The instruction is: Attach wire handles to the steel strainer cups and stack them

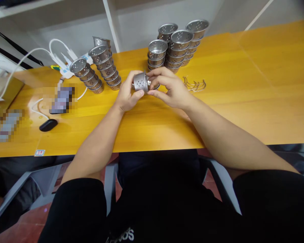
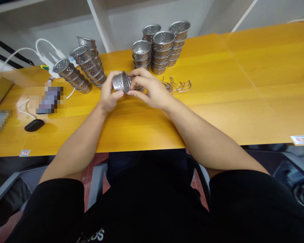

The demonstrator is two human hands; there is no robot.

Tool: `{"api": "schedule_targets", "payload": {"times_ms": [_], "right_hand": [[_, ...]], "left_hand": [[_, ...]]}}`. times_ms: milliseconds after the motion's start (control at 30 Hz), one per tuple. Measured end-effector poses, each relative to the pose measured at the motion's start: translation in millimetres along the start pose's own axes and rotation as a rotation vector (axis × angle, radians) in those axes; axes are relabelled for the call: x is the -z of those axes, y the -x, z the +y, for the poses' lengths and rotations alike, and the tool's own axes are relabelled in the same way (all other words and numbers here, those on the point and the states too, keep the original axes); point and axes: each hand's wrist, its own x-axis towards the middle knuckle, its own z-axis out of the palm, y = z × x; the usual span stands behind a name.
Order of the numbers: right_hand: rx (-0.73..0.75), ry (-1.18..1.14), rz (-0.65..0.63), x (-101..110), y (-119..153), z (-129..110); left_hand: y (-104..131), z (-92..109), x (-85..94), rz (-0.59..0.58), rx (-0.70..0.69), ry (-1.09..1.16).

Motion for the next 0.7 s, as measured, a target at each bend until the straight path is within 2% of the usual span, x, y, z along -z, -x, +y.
{"api": "schedule_targets", "payload": {"times_ms": [367,500,600,700], "right_hand": [[-0.134,-0.242,0.057,-2.1,-1.7,-8.5],[-0.159,-0.280,0.072,0.1,-2.6,-9.8],[-0.152,-0.196,0.172,9.2,-2.9,-4.2],[-0.207,0.011,0.274,28.7,0.2,11.2]], "left_hand": [[2.4,0.4,2.3,-0.061,0.010,-0.100],[3.8,-8.7,4.6,-0.041,0.004,-0.103],[4.4,-23.2,6.8,0.045,-0.001,-0.135],[3.8,-39.1,4.9,0.138,0.021,-0.180]]}}
